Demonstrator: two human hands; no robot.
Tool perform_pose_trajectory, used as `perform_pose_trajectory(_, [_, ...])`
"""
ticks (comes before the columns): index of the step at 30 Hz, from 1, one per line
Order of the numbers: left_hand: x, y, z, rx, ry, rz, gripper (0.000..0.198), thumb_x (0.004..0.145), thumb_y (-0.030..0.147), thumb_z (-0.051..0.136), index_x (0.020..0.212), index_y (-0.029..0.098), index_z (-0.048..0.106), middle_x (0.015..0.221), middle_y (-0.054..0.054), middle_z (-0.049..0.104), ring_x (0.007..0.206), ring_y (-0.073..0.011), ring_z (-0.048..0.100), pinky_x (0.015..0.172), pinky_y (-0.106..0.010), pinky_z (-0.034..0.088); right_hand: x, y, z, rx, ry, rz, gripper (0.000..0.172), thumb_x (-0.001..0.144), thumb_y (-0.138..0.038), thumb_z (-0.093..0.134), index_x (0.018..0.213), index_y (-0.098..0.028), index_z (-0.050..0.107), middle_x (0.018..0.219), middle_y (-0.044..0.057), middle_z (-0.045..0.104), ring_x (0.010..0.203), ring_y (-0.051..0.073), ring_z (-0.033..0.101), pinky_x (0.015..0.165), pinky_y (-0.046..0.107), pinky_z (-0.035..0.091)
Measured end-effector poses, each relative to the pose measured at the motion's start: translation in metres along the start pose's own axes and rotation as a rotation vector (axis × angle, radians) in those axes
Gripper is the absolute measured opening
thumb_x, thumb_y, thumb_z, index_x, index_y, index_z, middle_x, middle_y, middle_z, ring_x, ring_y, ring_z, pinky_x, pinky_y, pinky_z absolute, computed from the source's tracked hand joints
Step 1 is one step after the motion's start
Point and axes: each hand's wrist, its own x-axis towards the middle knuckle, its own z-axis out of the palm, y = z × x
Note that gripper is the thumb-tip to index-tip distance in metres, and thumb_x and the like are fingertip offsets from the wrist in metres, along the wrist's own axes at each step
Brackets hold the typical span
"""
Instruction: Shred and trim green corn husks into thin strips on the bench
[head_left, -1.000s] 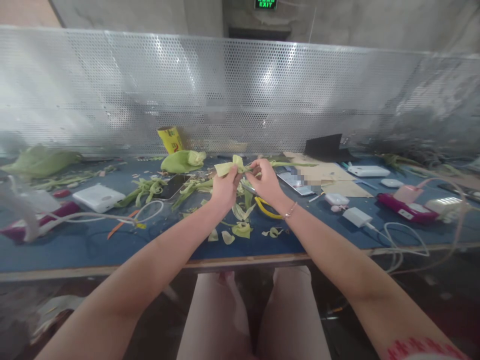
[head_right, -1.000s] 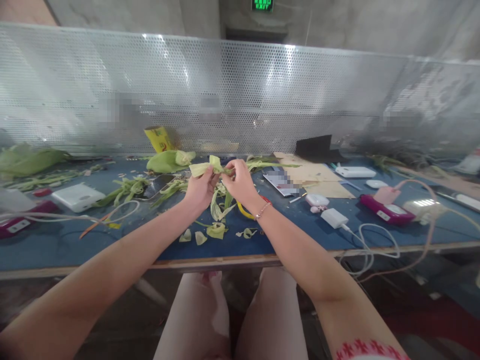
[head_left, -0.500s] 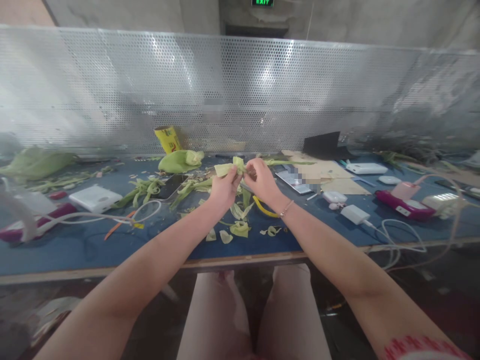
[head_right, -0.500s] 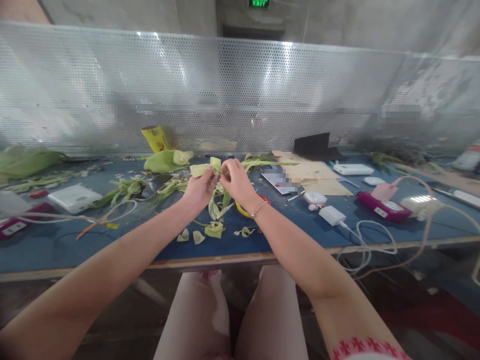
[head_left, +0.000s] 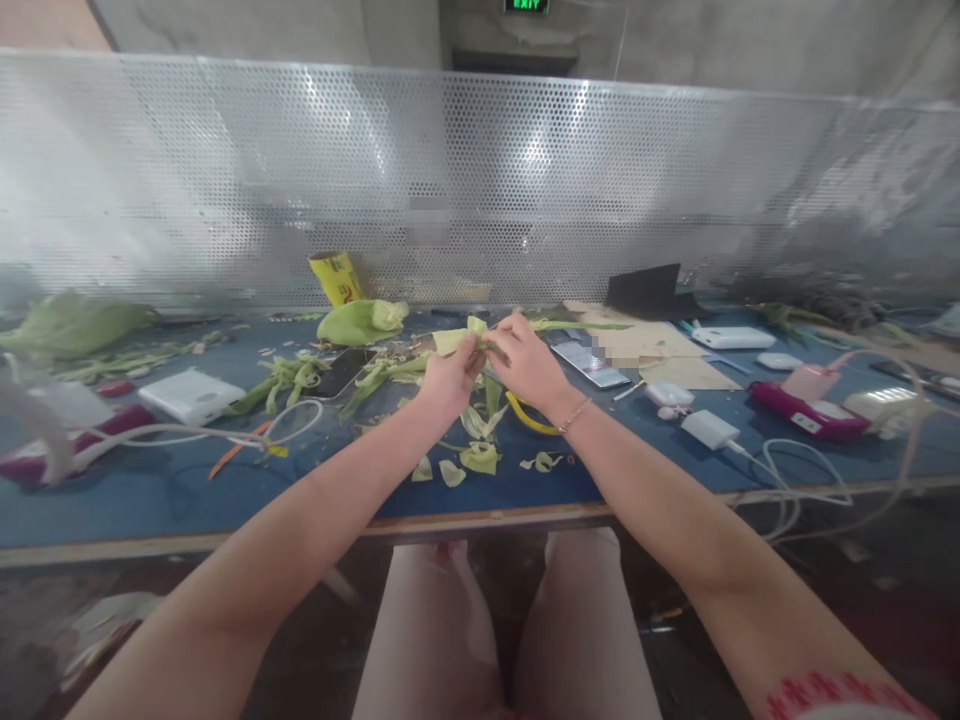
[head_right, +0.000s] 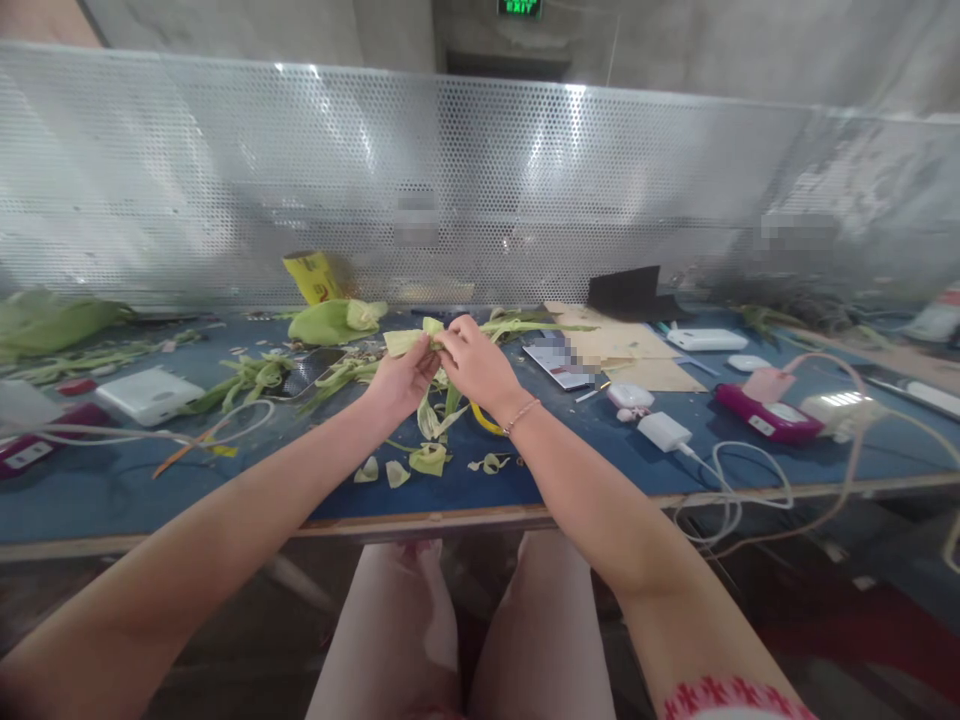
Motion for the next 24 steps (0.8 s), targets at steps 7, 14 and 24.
perform_pose_trajectory(7, [-0.004, -0.002, 0.001, 0.0, -0.068, 0.0, 0.014, 0.065, 0.016, 0.073, 0.067, 0.012, 0.06, 0.066, 0.0, 0.065, 0.064, -0.0083, 0.061, 0.071, -0.024, 0.047, 0.0, -0.003, -0.001, -0.067, -0.02, -0.009, 0.019, 0.088, -0.019, 0.043, 0.077, -0.019, 0.058, 0.085, 0.006, 0.049, 0.082, 0.019, 0.05, 0.078, 0.034, 0.042])
perform_pose_trajectory(14, [-0.001, -0.005, 0.0, 0.004, -0.032, 0.132, 0.013, 0.063, 0.013, 0.074, 0.068, 0.012, 0.062, 0.066, 0.001, 0.064, 0.064, -0.008, 0.059, 0.072, -0.024, 0.046, 0.001, -0.018, -0.002, -0.064, 0.02, 0.104, 0.017, 0.086, -0.016, 0.043, 0.072, -0.02, 0.051, 0.083, 0.005, 0.053, 0.078, 0.017, 0.052, 0.07, 0.03, 0.041])
perform_pose_trajectory(24, [-0.002, 0.005, 0.004, -0.021, 0.089, 0.149, 0.014, 0.066, 0.01, 0.07, 0.063, 0.013, 0.057, 0.06, 0.004, 0.059, 0.056, -0.0048, 0.054, 0.061, -0.019, 0.044, 0.0, -0.016, 0.003, -0.048, -0.045, 0.005, 0.017, 0.089, -0.018, 0.042, 0.075, -0.019, 0.053, 0.086, 0.007, 0.054, 0.082, 0.018, 0.052, 0.075, 0.031, 0.042])
